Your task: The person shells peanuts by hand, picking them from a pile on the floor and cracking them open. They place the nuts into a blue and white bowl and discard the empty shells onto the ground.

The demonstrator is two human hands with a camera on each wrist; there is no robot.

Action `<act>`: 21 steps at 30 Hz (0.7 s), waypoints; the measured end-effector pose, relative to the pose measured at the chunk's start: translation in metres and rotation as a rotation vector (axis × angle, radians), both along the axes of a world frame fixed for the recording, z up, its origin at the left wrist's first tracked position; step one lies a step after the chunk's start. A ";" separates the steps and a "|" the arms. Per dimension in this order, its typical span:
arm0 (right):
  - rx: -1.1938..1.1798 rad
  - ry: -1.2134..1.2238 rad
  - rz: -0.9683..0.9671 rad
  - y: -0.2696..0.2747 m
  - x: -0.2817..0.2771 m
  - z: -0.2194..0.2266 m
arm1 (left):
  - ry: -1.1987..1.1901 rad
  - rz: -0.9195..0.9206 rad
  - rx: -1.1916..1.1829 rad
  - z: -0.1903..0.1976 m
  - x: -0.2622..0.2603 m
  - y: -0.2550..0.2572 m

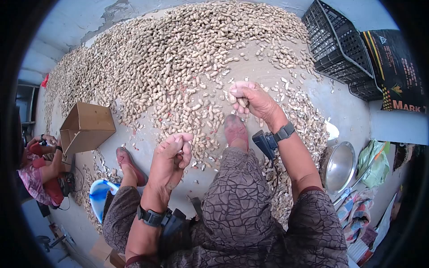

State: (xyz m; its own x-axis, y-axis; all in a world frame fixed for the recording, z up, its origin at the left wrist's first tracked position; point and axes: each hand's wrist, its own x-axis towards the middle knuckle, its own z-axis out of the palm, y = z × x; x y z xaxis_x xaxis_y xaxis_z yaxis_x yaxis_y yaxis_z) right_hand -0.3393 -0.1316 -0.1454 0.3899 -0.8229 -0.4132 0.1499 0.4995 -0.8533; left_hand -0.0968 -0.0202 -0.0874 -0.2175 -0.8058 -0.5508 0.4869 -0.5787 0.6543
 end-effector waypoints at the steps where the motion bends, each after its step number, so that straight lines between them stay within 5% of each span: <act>1: -0.021 -0.086 -0.011 0.005 -0.002 0.018 | 0.029 -0.015 -0.041 0.005 -0.001 0.000; 7: -0.163 -0.026 0.112 0.042 0.021 0.133 | 0.072 -0.067 -0.187 0.049 -0.008 0.005; 11: -0.249 0.257 0.237 0.066 0.051 0.196 | 0.088 -0.095 -0.326 0.081 -0.005 0.014; 15: -0.307 0.414 0.298 0.083 0.084 0.221 | -0.082 -0.114 -0.437 0.109 -0.002 0.029; 17: -0.678 0.650 0.321 0.090 0.101 0.212 | -0.109 -0.093 -0.510 0.110 0.003 0.034; 19: -0.680 0.684 0.348 0.100 0.118 0.223 | -0.332 -0.063 -0.628 0.098 0.009 0.036; 21: -0.484 0.673 0.347 0.108 0.130 0.229 | -0.274 -0.050 -0.601 0.094 0.021 0.043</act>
State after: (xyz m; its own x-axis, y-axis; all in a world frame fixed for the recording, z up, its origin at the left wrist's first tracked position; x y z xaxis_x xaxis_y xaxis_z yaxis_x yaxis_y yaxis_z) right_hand -0.2089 -0.0239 0.0841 0.4500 -0.8472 -0.2824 -0.5504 -0.0141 -0.8348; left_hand -0.0761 0.0226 0.0067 -0.1784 -0.9827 -0.0494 0.2387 -0.0919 0.9667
